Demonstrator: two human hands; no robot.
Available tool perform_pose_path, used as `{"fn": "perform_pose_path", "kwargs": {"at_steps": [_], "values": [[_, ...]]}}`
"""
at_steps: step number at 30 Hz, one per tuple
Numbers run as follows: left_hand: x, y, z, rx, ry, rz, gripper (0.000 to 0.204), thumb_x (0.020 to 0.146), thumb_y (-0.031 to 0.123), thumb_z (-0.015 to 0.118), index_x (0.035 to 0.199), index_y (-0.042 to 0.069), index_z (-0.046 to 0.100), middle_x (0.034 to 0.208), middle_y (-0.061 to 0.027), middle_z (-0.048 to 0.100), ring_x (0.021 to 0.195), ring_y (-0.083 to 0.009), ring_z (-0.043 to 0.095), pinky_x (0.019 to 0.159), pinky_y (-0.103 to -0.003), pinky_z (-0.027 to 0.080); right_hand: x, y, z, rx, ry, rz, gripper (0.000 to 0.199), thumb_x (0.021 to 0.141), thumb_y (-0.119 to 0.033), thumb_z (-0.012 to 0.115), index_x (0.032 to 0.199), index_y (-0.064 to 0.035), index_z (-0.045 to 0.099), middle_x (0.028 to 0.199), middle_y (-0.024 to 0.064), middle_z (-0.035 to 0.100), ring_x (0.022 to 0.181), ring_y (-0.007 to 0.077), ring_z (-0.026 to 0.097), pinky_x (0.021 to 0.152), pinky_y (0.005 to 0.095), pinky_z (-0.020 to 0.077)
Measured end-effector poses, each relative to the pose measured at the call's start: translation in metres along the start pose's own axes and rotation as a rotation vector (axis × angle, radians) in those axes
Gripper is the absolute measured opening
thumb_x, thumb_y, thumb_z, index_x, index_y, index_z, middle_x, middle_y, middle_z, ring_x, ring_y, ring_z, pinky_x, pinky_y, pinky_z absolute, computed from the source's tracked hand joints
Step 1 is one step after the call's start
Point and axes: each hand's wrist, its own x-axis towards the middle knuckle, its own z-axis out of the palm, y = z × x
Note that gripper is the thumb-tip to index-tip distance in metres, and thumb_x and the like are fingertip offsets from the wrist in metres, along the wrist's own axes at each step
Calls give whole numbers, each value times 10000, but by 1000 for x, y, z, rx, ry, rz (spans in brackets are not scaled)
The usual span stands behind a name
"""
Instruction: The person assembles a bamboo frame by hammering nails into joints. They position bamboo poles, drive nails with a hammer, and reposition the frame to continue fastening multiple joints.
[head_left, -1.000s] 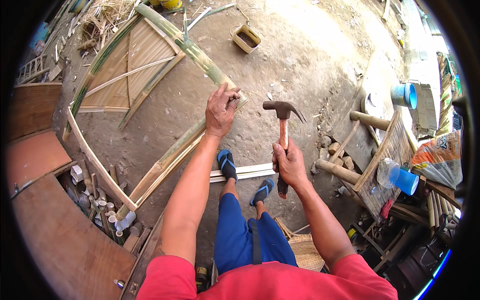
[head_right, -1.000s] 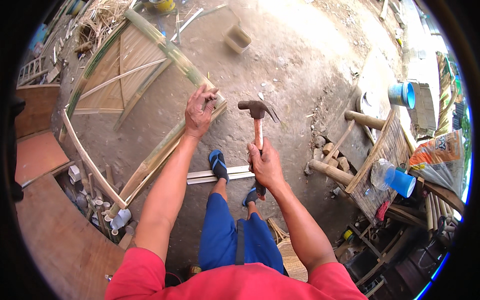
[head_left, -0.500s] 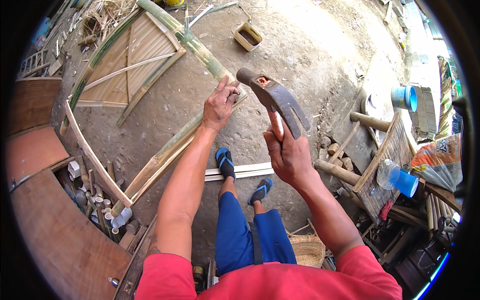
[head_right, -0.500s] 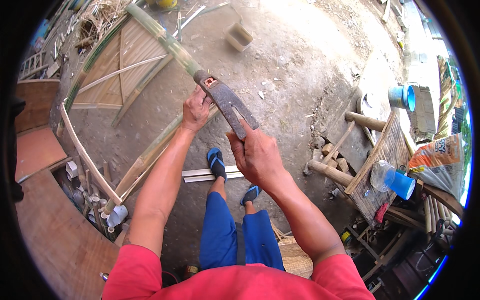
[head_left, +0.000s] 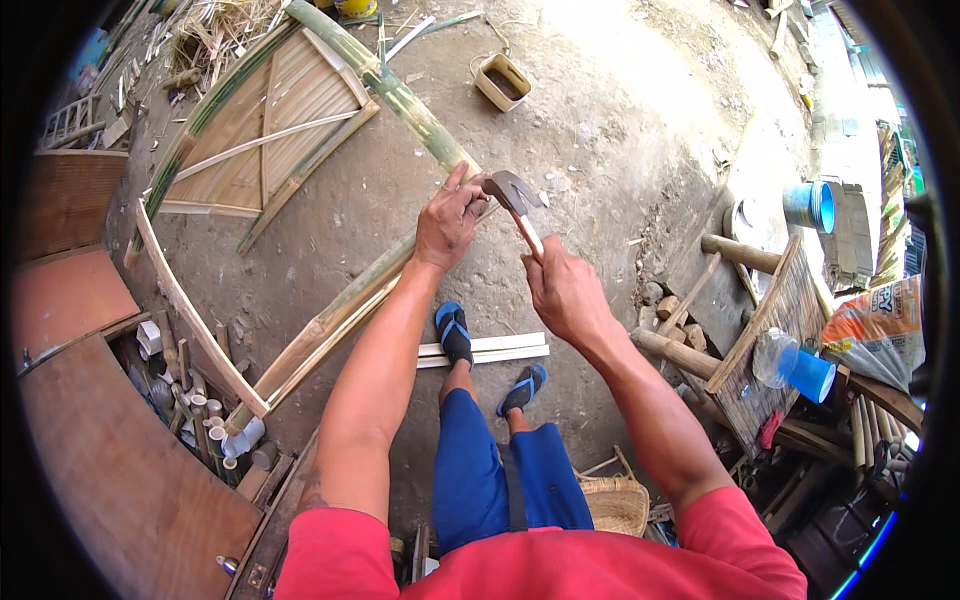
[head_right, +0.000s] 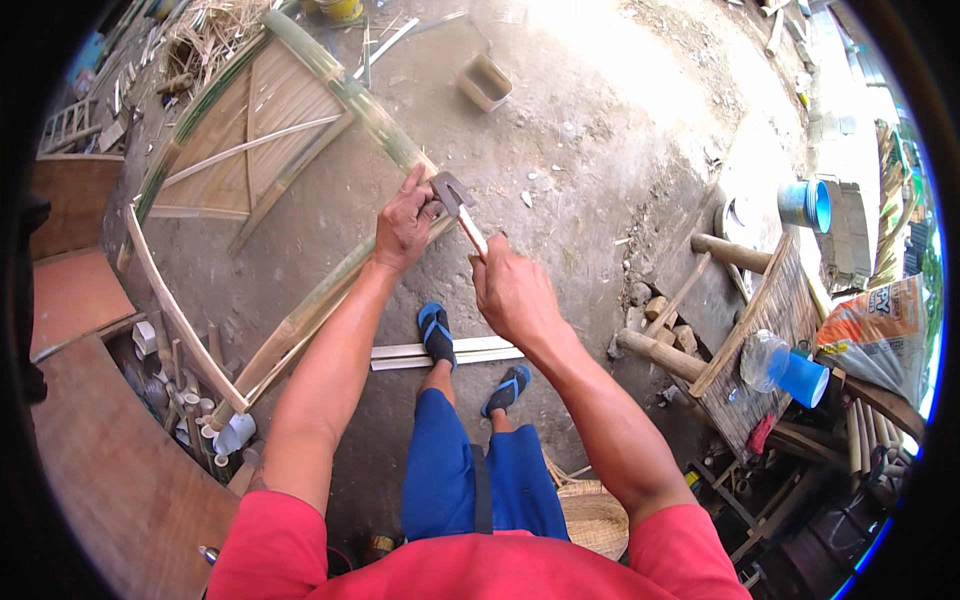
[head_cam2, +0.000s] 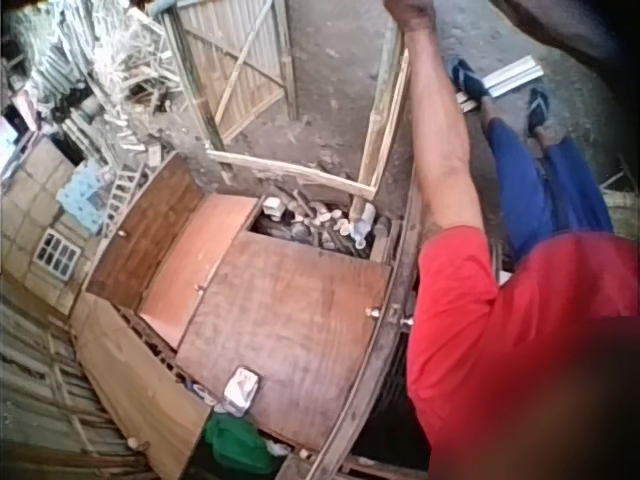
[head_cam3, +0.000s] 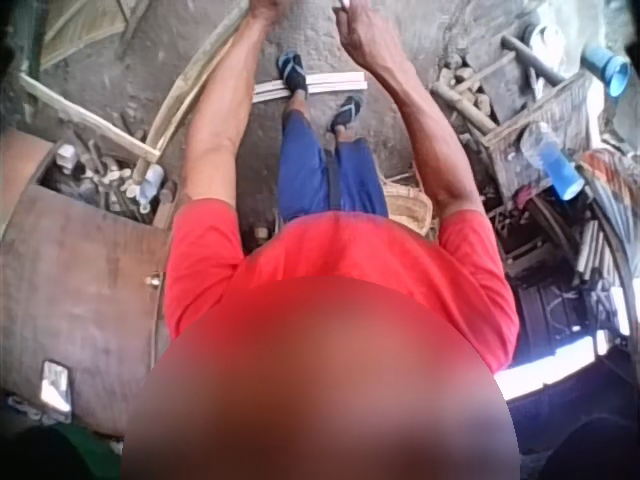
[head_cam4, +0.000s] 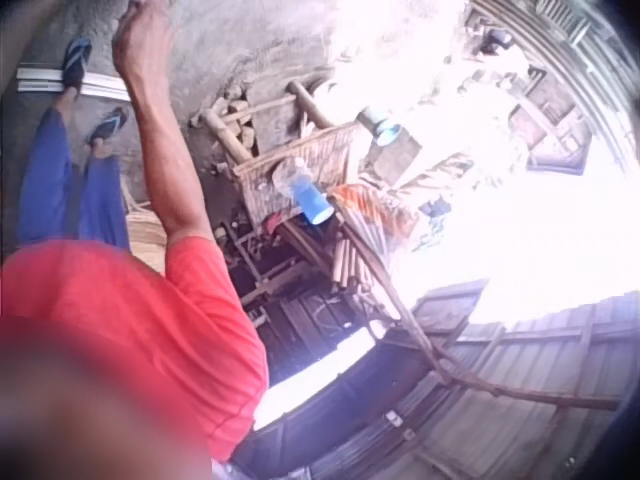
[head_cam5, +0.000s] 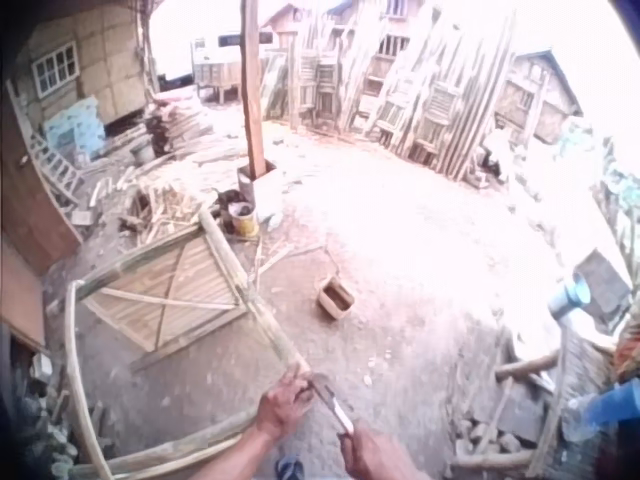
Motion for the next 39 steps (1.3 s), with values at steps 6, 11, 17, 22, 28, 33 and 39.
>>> {"fn": "perform_pose_path", "kwargs": {"at_steps": [6, 11, 17, 22, 28, 33, 39], "values": [[0, -1, 0, -13, -9, -9, 167, 885, 68, 715, 1039, 117, 673, 1261, -90, 709, 1353, -321, 541, 985, -430, 541, 0, -4, -2, -21, -91, 46, 256, 1012, -232, 551, 973, 14, 493, 748, 315, 646, 739, 527, 644, 661, 603, 488], [-1, 4, -4, -36, -6, -1, 361, 884, -44, 590, 1196, 137, 601, 1389, -95, 630, 1359, -336, 530, 1012, -450, 525, -3, 0, 2, 110, 30, 80, 238, 1010, -223, 564, 987, 0, 484, 730, 300, 633, 720, 521, 633, 649, 598, 477], [3, 5, -6, -50, -10, 13, 678, 806, -152, 439, 1403, 169, 451, 1512, -104, 517, 1341, -359, 538, 1048, -459, 504, -8, 0, 15, 118, 34, 38, 234, 997, -202, 588, 1011, 1, 473, 714, 308, 619, 718, 533, 627, 639, 600, 475], [3, 5, -6, -35, -9, 10, 697, 803, -143, 452, 1423, 176, 452, 1494, -119, 532, 1333, -361, 543, 1065, -450, 494, -5, -7, 21, 334, 90, 118, 204, 1009, -188, 581, 1030, 2, 511, 763, 323, 621, 753, 540, 617, 653, 591, 460], [4, 7, -6, -21, -4, 28, 710, 800, -148, 450, 1431, 178, 459, 1486, -114, 539, 1338, -350, 541, 1076, -440, 491, 0, -6, 23, 273, 125, 75, 189, 991, -157, 601, 1043, 6, 522, 793, 304, 644, 781, 520, 642, 648, 575, 490], [5, 7, -7, -16, -19, 20, 714, 796, -150, 446, 1433, 172, 460, 1479, -115, 543, 1346, -345, 534, 1085, -432, 484, -3, -2, 31, 143, 105, 80, 180, 979, -135, 615, 1039, 11, 528, 755, 290, 644, 760, 521, 647, 638, 573, 508], [4, 9, -8, -18, -12, 16, 721, 789, -153, 438, 1434, 167, 462, 1476, -115, 545, 1349, -341, 532, 1089, -433, 483, 0, 11, 37, 226, 205, -41, 274, 1019, -250, 560, 1049, 17, 505, 799, 323, 658, 757, 534, 644, 674, 607, 492]]}}
